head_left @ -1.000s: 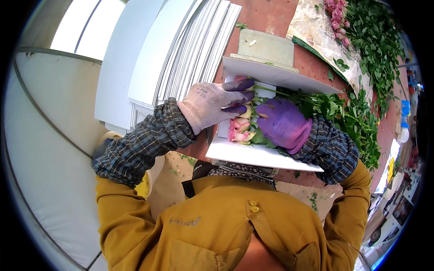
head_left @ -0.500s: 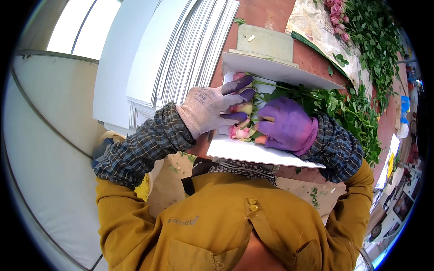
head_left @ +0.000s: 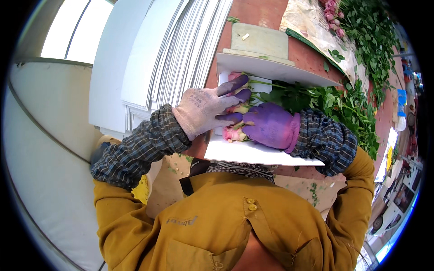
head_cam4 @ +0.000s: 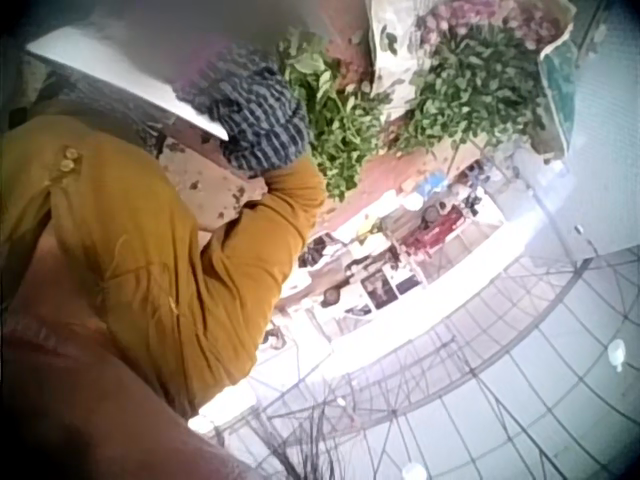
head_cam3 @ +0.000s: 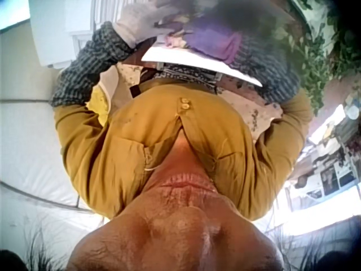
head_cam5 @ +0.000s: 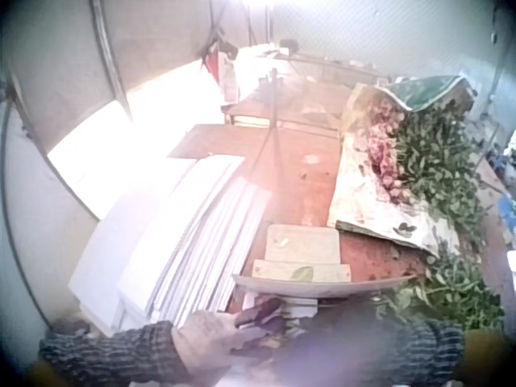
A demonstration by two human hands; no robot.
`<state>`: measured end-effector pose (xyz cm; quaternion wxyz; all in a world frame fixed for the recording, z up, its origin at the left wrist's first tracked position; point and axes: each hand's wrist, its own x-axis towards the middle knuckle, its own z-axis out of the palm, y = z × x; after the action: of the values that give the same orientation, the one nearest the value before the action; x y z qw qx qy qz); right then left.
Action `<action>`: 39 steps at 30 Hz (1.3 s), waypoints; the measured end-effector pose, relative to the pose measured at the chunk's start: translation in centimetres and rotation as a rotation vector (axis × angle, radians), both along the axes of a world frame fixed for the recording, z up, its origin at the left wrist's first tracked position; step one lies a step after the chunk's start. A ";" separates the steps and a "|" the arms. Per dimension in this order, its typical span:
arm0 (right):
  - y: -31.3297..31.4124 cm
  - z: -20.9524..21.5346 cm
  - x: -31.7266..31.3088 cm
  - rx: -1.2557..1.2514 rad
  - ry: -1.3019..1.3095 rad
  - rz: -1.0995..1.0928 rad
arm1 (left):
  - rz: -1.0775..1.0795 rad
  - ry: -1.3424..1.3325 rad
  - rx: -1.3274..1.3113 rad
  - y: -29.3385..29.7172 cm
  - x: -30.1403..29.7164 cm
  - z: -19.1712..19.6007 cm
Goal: The person places pink roses into a white box, then adds green foliage around them. They close the box, apply tape to seal it, and wrap the package in clear plastic film. The person then places green leaves on top of the wrapped package and secures them with tape.
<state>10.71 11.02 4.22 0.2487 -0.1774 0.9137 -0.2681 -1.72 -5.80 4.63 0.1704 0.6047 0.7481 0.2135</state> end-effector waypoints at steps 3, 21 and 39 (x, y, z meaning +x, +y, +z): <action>-0.3 -0.4 0.2 -0.263 -0.038 -0.232 | -0.039 0.001 -0.074 0.6 0.0 0.3; 1.0 8.0 3.1 0.164 0.933 -0.146 | -0.075 0.072 -0.098 -0.3 -0.3 -0.3; -2.4 4.0 2.5 0.855 0.492 -0.073 | 0.008 -0.164 0.117 -2.4 -0.7 -5.1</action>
<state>13.18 8.62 8.23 0.0667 -0.0851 0.9792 0.1719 -2.38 -8.17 -0.44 0.1945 0.5912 0.7203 0.3063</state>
